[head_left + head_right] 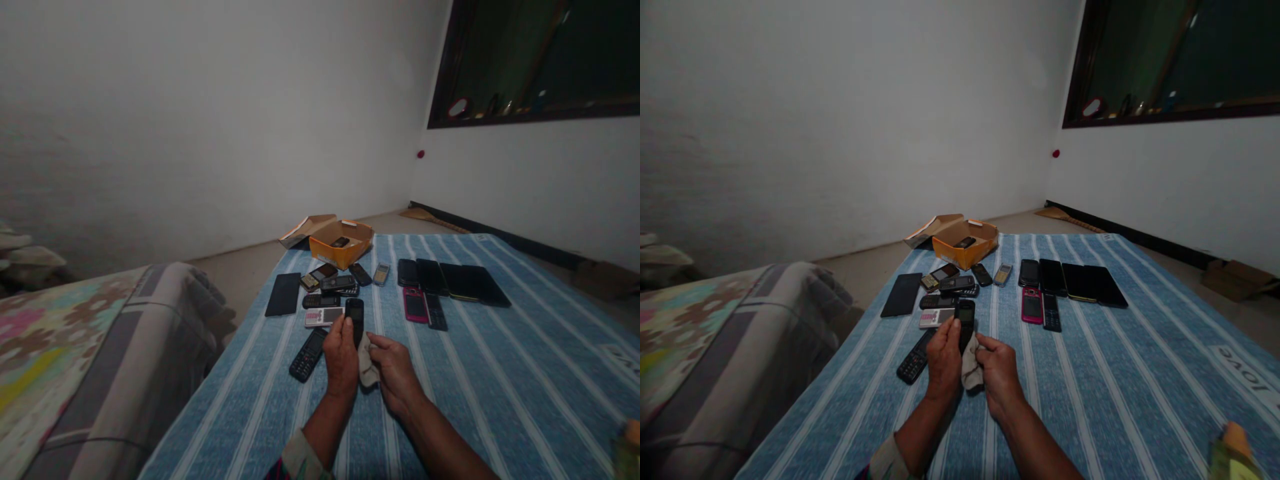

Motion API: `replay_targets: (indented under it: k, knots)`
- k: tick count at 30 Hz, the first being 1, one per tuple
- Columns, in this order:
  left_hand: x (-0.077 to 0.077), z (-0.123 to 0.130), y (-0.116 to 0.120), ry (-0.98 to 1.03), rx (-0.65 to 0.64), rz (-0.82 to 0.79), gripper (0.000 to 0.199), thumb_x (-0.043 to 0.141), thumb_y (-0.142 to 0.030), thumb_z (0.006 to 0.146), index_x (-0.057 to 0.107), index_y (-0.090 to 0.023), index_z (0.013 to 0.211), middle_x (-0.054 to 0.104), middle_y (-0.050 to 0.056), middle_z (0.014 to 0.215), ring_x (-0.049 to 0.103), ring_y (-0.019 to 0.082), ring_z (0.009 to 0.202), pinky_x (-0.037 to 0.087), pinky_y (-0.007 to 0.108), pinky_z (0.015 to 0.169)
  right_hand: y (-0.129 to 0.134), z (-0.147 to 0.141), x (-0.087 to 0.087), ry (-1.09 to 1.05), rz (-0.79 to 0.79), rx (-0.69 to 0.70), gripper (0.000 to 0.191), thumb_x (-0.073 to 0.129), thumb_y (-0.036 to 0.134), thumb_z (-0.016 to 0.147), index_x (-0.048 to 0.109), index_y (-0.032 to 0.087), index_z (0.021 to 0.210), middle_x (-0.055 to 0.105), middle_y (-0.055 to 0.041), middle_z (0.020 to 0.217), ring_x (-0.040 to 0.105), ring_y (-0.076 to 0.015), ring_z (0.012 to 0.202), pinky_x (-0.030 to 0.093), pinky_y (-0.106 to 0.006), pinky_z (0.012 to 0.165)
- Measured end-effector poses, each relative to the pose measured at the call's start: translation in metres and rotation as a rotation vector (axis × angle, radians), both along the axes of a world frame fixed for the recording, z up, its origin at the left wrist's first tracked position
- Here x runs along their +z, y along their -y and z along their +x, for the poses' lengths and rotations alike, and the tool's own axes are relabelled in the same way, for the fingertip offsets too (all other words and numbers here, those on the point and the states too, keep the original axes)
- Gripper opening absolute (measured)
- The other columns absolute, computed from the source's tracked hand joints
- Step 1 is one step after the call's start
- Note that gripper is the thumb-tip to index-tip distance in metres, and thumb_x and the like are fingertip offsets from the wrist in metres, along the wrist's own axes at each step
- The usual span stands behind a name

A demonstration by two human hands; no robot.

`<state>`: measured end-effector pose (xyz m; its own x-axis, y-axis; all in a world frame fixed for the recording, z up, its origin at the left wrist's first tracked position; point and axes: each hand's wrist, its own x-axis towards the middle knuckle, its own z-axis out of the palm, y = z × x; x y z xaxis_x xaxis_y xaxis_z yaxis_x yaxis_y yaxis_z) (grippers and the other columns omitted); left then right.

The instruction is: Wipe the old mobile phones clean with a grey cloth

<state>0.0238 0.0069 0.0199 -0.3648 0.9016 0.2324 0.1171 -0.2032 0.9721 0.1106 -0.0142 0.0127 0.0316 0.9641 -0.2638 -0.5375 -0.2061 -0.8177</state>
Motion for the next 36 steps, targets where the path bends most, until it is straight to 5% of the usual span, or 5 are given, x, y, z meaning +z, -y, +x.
replay_targets:
  k: [21, 28, 36]
  knots:
    - [-0.004, -0.002, 0.001, 0.021, 0.025, -0.014, 0.031, 0.05, -0.042, 0.087, 0.068, -0.017, 0.087, 0.068, 0.004, 0.081, 0.063, 0.02, 0.081, 0.048, 0.031, 0.078, 0.005, 0.007, 0.004, -0.014, -0.054, 0.168, 0.027, 0.059, 0.013, 0.045, 0.072, 0.012, 0.068, 0.063, -0.0012, 0.056, 0.053, -0.0104, 0.049, 0.038, -0.02, 0.048]
    - [0.001, 0.007, 0.008, 0.009, -0.051, -0.001, 0.032, 0.049, -0.044, 0.088, 0.067, -0.017, 0.086, 0.066, 0.003, 0.077, 0.06, 0.019, 0.075, 0.048, 0.029, 0.073, -0.002, 0.017, -0.003, -0.048, -0.082, 0.068, 0.025, 0.063, 0.013, 0.044, 0.07, 0.014, 0.068, 0.063, -0.0003, 0.057, 0.053, -0.0106, 0.049, 0.041, -0.021, 0.051]
    - [0.004, 0.002, 0.006, -0.031, -0.013, 0.022, 0.032, 0.048, -0.042, 0.089, 0.068, -0.018, 0.089, 0.069, 0.005, 0.084, 0.063, 0.021, 0.082, 0.049, 0.032, 0.079, 0.013, -0.003, -0.009, -0.101, -0.017, 0.212, 0.014, 0.07, 0.021, 0.054, 0.069, 0.014, 0.066, 0.064, -0.0019, 0.059, 0.055, -0.012, 0.051, 0.035, -0.02, 0.045]
